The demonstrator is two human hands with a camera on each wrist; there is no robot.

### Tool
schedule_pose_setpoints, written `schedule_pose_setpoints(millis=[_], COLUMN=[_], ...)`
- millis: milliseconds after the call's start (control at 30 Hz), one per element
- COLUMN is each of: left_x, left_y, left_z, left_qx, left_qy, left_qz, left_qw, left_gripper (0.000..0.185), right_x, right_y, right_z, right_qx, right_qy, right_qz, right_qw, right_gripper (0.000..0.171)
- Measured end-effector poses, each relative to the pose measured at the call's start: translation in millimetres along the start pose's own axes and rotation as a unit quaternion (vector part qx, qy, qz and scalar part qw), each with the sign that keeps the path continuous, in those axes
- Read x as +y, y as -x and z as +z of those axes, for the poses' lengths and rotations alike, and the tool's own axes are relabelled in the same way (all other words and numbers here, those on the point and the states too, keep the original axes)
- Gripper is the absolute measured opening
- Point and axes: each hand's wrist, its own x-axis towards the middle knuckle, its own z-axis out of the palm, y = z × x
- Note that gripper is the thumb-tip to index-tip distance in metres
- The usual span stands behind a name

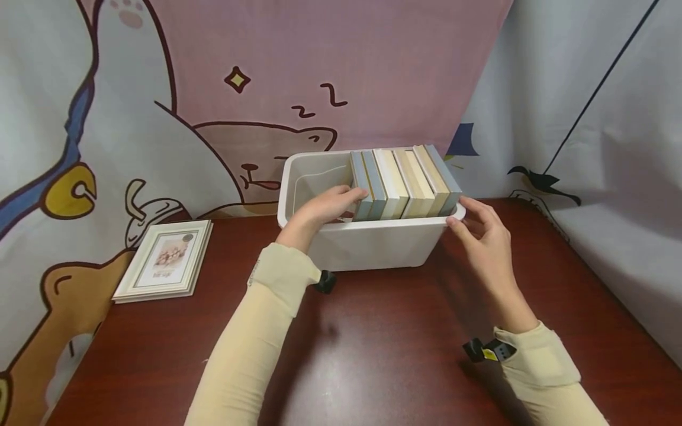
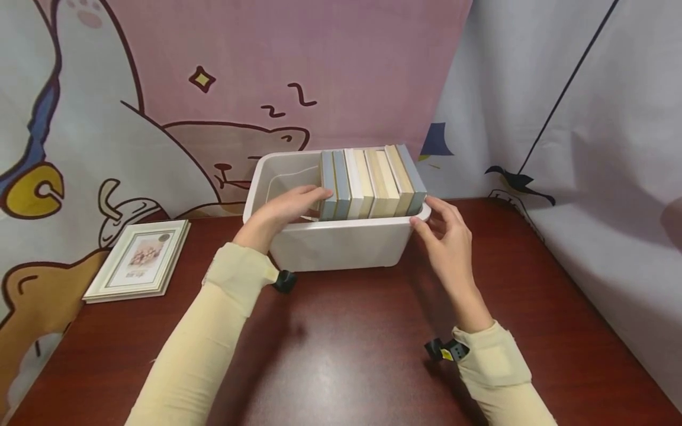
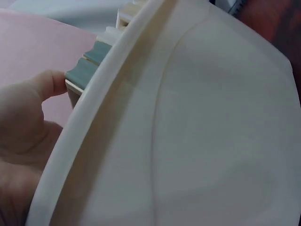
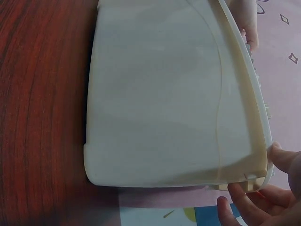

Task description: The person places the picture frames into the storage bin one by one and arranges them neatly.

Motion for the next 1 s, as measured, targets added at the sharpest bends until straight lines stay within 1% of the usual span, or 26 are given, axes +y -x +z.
schedule_pose_setpoints(millis=[100, 200, 267, 333, 433, 467, 533, 600, 700, 767, 833, 900, 1000], left_x=[0.0, -0.8, -1.9, -3.1, -4.5, -4.8, -5.4, -5.5, -5.4, -5.7, -7.6, -11.9, -23.0], left_y=[1.3, 3.1, 4.8, 6.5, 9.0, 9.8, 11.4, 13.8, 19.0, 23.6, 28.6, 33.6, 39.6], left_z=[-0.8, -1.3, -1.6, -2.1, -4.9, -6.4, -10.2, -15.4, -25.4, -33.7, -42.8, -52.2, -67.2], left_qx=[-0.002, 0.007, 0.020, 0.041, 0.061, 0.065, 0.070, 0.077, 0.098, 0.116, 0.139, 0.168, 0.216], left_qy=[-0.016, -0.032, -0.048, -0.065, -0.084, -0.084, -0.077, -0.058, -0.022, -0.006, 0.004, 0.008, 0.015], left_qz=[0.003, 0.015, 0.029, 0.045, 0.063, 0.070, 0.081, 0.090, 0.100, 0.102, 0.107, 0.113, 0.119], left_qw=[0.9999, 0.9994, 0.9982, 0.9960, 0.9926, 0.9919, 0.9912, 0.9912, 0.9900, 0.9879, 0.9845, 0.9793, 0.9690], left_gripper=[0.060, 0.054, 0.052, 0.051, 0.050, 0.049, 0.046, 0.042, 0.038, 0.036, 0.036, 0.035, 0.033], right_x=[-5.7, 1.9, 8.8, 11.4, 1.8, -1.7, -3.4, 3.0, 15.7, 18.3, 19.0, 18.8, 17.9], right_y=[0.3, -1.4, -2.5, -2.3, 0.8, 1.9, 2.7, 0.9, -3.1, -4.5, -4.7, -4.2, -3.8], right_z=[0.4, 1.5, 2.3, 2.6, 2.0, 1.7, 1.2, 1.3, 1.5, 1.3, 1.0, 0.9, 1.3], right_qx=[-0.002, -0.001, 0.000, 0.001, 0.000, 0.000, 0.000, 0.000, 0.003, 0.005, 0.008, 0.010, 0.009], right_qy=[-0.002, 0.002, 0.004, 0.004, -0.004, -0.007, -0.006, -0.002, 0.004, 0.004, 0.003, 0.003, 0.002], right_qz=[-0.002, 0.003, 0.006, 0.006, 0.001, -0.001, 0.000, 0.002, 0.005, 0.003, 0.001, -0.002, -0.005], right_qw=[1.000, 1.000, 1.000, 1.000, 1.000, 1.000, 1.000, 1.000, 1.000, 1.000, 1.000, 1.000, 1.000], right_gripper=[0.046, 0.046, 0.047, 0.047, 0.046, 0.046, 0.046, 0.046, 0.047, 0.047, 0.047, 0.047, 0.046])
